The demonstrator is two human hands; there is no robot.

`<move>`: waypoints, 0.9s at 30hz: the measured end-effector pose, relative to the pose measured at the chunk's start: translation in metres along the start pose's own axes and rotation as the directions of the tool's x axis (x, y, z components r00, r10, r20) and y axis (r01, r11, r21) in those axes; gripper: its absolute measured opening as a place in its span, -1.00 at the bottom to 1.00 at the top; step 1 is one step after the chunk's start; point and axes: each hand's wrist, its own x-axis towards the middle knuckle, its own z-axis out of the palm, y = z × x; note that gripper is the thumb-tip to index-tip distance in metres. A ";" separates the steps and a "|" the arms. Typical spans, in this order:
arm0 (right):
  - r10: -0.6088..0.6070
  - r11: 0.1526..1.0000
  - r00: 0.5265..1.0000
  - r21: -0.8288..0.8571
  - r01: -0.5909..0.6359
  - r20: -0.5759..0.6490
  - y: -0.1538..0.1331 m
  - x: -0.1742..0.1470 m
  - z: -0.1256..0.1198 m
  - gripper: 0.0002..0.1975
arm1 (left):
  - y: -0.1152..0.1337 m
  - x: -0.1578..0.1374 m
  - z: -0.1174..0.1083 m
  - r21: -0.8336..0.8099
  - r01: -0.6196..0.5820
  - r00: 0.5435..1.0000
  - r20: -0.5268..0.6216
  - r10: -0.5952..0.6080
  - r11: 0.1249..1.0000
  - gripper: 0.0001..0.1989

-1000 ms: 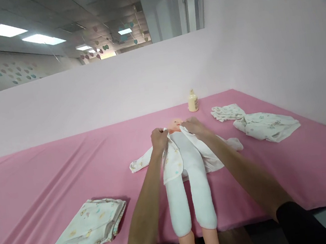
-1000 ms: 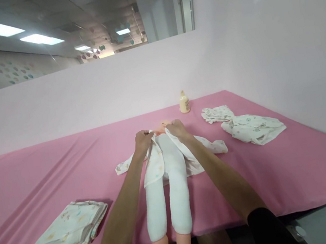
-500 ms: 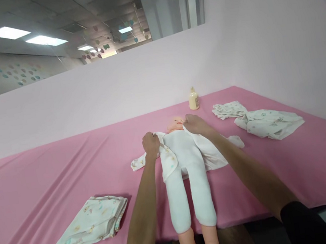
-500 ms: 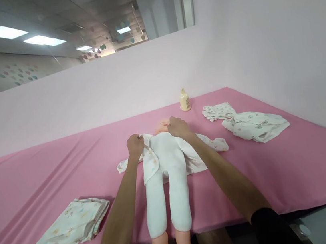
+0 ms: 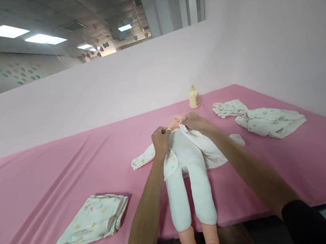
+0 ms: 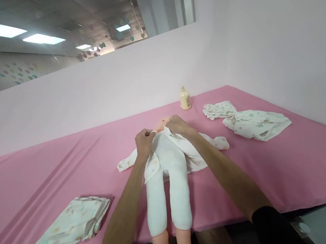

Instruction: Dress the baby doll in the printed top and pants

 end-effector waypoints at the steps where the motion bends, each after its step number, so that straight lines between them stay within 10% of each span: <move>1: -0.009 1.000 0.999 0.028 0.008 0.034 0.002 0.002 0.002 -0.70 | 0.001 -0.002 0.003 0.011 -0.015 1.000 -0.004 0.015 1.000 -0.85; 13: 0.011 0.965 0.996 0.261 -0.033 0.083 0.007 0.007 0.024 -0.73 | 0.003 -0.012 0.014 0.264 -0.197 0.980 0.018 0.200 0.944 -0.86; 27: 0.020 0.989 0.998 0.147 -0.011 -0.055 -0.005 -0.004 0.036 -0.68 | 0.009 -0.022 0.015 0.613 -0.341 0.937 0.158 0.312 0.713 -0.83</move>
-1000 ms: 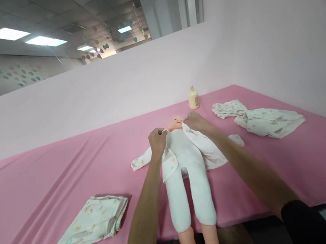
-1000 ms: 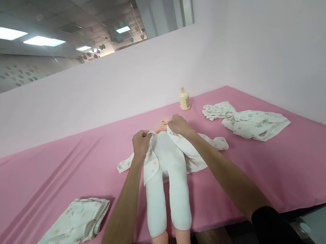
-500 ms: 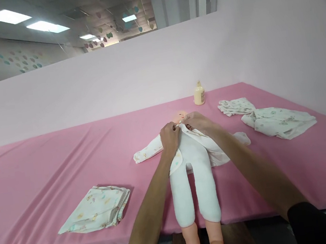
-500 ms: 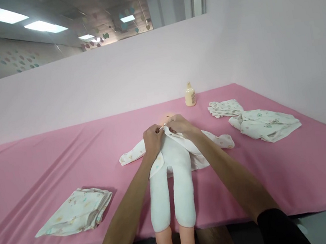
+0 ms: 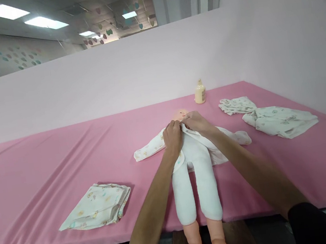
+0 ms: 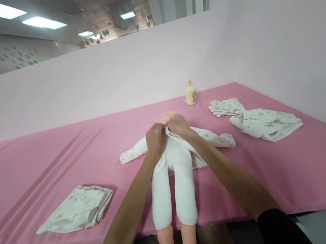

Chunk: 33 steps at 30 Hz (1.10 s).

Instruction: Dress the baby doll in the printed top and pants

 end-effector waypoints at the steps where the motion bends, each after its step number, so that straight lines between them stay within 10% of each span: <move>1: -0.001 1.000 1.000 -0.004 0.001 0.001 0.000 -0.001 0.000 -0.68 | 0.000 0.000 0.001 0.009 -0.001 1.000 0.005 0.001 1.000 -0.83; 25: 0.201 0.919 0.976 0.329 -0.217 0.083 -0.004 -0.003 -0.001 -0.87 | 0.000 0.000 0.001 -0.025 0.082 0.997 0.007 -0.082 0.996 -0.87; 33: 0.101 0.936 0.992 0.332 -0.120 0.072 -0.003 -0.014 0.004 -0.78 | 0.003 0.000 0.000 0.010 0.096 0.995 0.015 -0.096 0.995 -0.80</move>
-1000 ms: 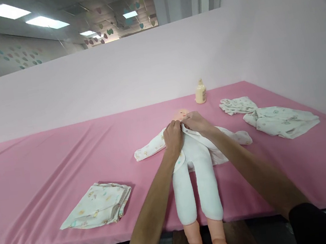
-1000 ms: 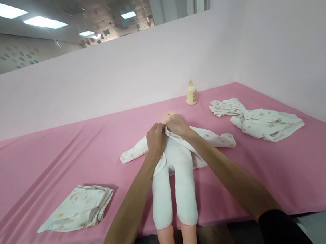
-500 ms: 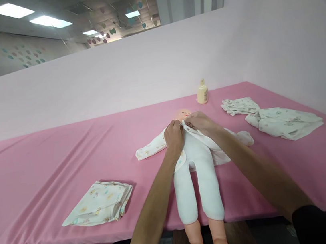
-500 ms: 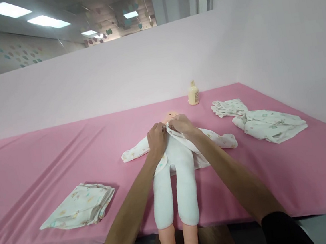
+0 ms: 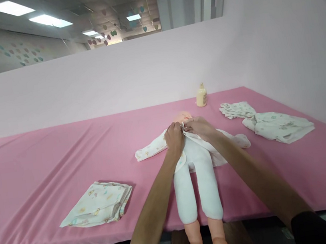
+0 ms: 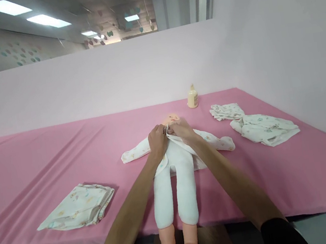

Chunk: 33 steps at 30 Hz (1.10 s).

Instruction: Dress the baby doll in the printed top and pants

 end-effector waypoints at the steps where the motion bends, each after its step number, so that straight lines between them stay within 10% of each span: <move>1: -0.034 0.999 0.999 -0.023 0.034 0.008 0.003 -0.001 0.000 -0.78 | 0.000 0.000 -0.001 -0.004 0.001 1.000 0.005 -0.001 1.000 -0.80; 10: -0.375 0.845 0.927 -0.415 0.338 -0.008 0.028 -0.015 0.009 -0.83 | 0.000 0.000 0.000 -0.044 0.044 0.998 0.038 -0.042 0.998 -0.82; 21: -0.180 0.983 0.979 0.025 0.183 -0.096 0.042 -0.004 0.012 -0.90 | 0.001 -0.001 0.000 -0.013 0.034 0.997 0.071 -0.033 0.999 -0.80; 33: -0.421 0.856 0.898 -0.385 0.346 -0.129 0.048 -0.001 0.011 -0.78 | -0.001 0.000 0.005 -0.097 0.037 0.997 0.066 -0.030 0.995 -0.80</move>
